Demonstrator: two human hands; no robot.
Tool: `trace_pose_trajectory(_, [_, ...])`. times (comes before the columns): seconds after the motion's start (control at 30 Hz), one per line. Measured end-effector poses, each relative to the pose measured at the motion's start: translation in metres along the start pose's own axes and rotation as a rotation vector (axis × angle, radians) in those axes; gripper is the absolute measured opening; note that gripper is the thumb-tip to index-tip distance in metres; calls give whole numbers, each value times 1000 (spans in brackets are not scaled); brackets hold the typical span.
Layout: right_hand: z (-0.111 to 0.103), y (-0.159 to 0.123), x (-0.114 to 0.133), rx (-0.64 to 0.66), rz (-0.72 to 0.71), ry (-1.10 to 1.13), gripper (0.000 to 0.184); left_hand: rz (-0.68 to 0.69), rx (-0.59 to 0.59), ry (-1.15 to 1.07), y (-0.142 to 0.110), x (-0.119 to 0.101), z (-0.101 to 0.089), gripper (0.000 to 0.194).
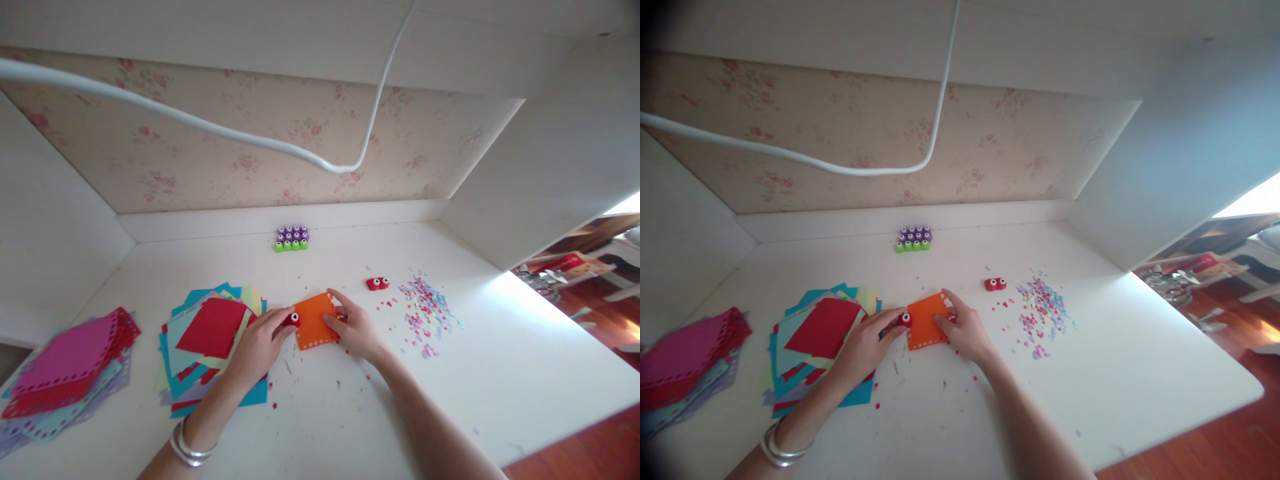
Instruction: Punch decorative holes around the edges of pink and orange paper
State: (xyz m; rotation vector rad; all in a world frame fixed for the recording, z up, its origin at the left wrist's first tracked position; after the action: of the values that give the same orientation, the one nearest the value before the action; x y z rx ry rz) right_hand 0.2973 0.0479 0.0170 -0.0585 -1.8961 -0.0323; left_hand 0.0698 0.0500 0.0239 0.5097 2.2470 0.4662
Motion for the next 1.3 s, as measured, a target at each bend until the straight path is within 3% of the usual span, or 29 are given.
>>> trace_pose_trajectory(0.2, [-15,-4,16,-261,-412,-496,54,-11,5,17,1,-2,-4,27])
trace_pose_trajectory(0.37, [-5,-5,13,-103,-585,-674,33,-6,22,26,2,-4,-3,26])
trace_pose_trajectory(1.0, [2,-7,14,-38,-563,-706,31,-33,32,-1,1,-6,-4,27])
trace_pose_trajectory(1.2, [2,-7,15,-32,-557,-726,32,-242,34,-83,12,-2,-4,33])
trace_pose_trajectory(1.3, [2,-7,15,-34,-558,-725,31,-277,105,-74,21,-7,-3,33])
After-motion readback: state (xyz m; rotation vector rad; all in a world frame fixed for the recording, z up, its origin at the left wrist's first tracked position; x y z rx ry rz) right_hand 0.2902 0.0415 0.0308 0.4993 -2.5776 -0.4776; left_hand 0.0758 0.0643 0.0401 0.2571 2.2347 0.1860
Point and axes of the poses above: each hand's wrist, its own y-axis towards the middle knuckle, its own z-axis out of the palm, x = y × z, the point moved 3 cm from there along y, towards the middle knuckle, and after that the axes turned 10 degrees about -x, right-handed, at the moved point
